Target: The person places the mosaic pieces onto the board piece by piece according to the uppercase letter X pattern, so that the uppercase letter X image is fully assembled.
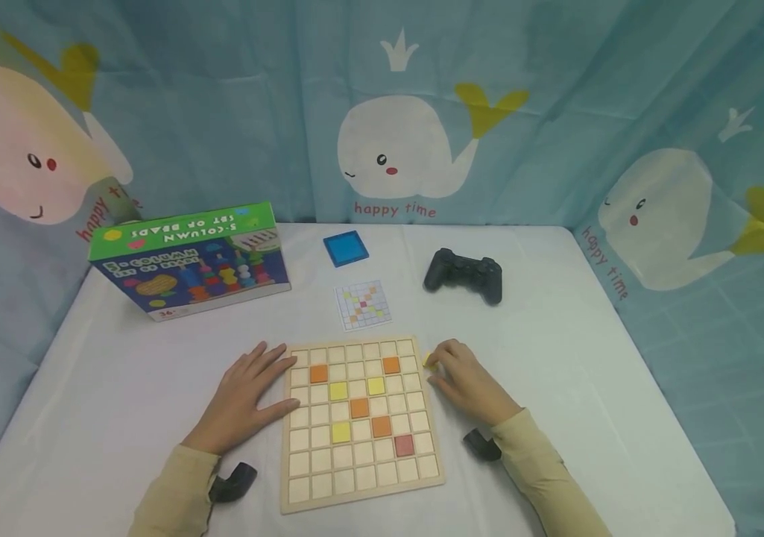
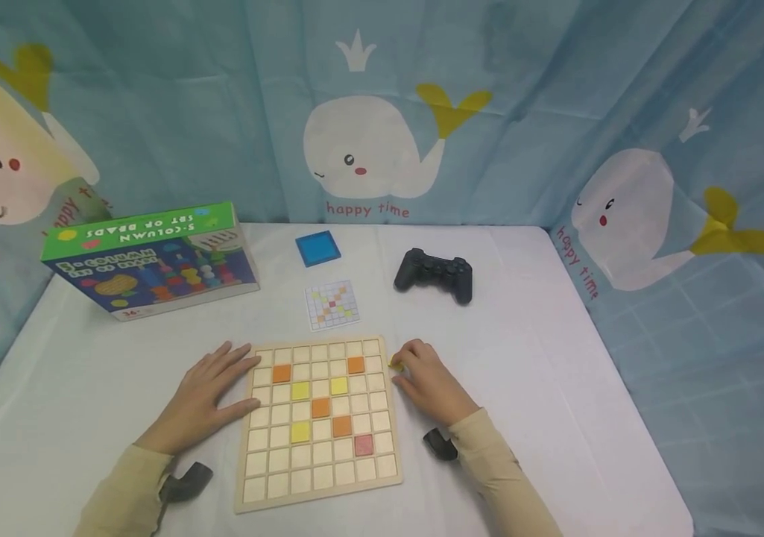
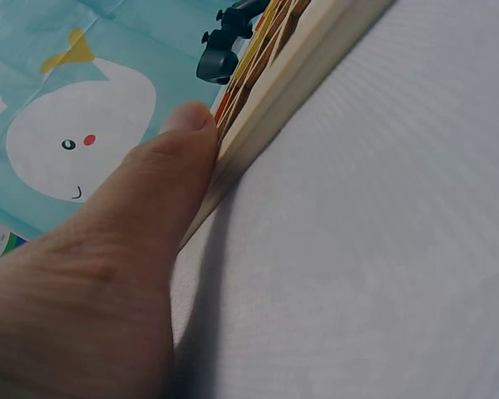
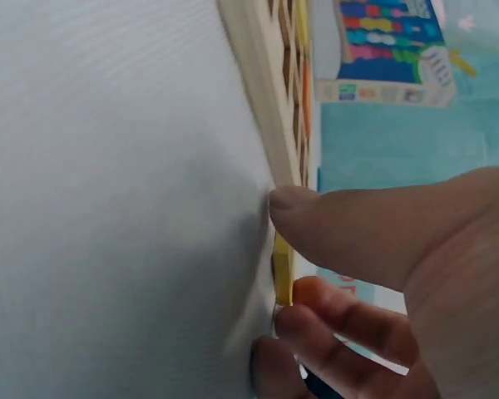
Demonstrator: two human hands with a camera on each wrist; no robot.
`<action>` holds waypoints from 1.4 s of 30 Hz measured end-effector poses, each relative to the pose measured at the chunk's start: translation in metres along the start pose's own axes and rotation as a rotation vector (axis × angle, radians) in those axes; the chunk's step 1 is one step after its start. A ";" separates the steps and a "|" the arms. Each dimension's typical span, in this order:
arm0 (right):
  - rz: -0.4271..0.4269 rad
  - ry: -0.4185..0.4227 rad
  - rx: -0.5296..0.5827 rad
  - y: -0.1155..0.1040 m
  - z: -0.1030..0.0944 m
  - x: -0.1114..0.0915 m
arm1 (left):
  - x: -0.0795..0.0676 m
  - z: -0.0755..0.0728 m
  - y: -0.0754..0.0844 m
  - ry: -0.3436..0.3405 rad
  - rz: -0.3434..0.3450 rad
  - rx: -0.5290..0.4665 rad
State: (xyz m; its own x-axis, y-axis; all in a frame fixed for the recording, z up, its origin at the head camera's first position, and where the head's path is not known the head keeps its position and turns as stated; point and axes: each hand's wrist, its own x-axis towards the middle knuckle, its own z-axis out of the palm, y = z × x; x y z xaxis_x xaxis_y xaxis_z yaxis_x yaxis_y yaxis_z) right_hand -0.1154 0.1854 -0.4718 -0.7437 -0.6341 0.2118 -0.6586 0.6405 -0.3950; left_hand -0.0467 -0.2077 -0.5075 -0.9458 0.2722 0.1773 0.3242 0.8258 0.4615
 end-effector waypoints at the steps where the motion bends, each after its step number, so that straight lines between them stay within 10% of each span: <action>1: -0.004 0.005 -0.002 0.001 0.001 0.000 | 0.000 0.000 0.000 0.001 -0.001 -0.001; 21: 0.035 0.053 -0.036 -0.005 -0.003 0.003 | 0.002 -0.002 0.002 -0.007 -0.009 0.004; 32: -0.286 -0.007 -0.051 -0.077 -0.010 0.014 | 0.000 0.001 0.001 -0.003 -0.016 0.007; 42: -0.492 -0.176 -0.133 -0.131 0.024 0.022 | -0.001 -0.002 0.002 -0.002 -0.014 0.000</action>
State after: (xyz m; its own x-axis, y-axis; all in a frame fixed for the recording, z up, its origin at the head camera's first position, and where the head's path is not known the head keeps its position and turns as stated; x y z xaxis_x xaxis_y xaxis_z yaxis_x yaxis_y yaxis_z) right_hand -0.0427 0.0771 -0.4372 -0.3206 -0.9288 0.1857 -0.9417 0.2914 -0.1680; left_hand -0.0453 -0.2069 -0.5049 -0.9502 0.2616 0.1691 0.3109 0.8295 0.4639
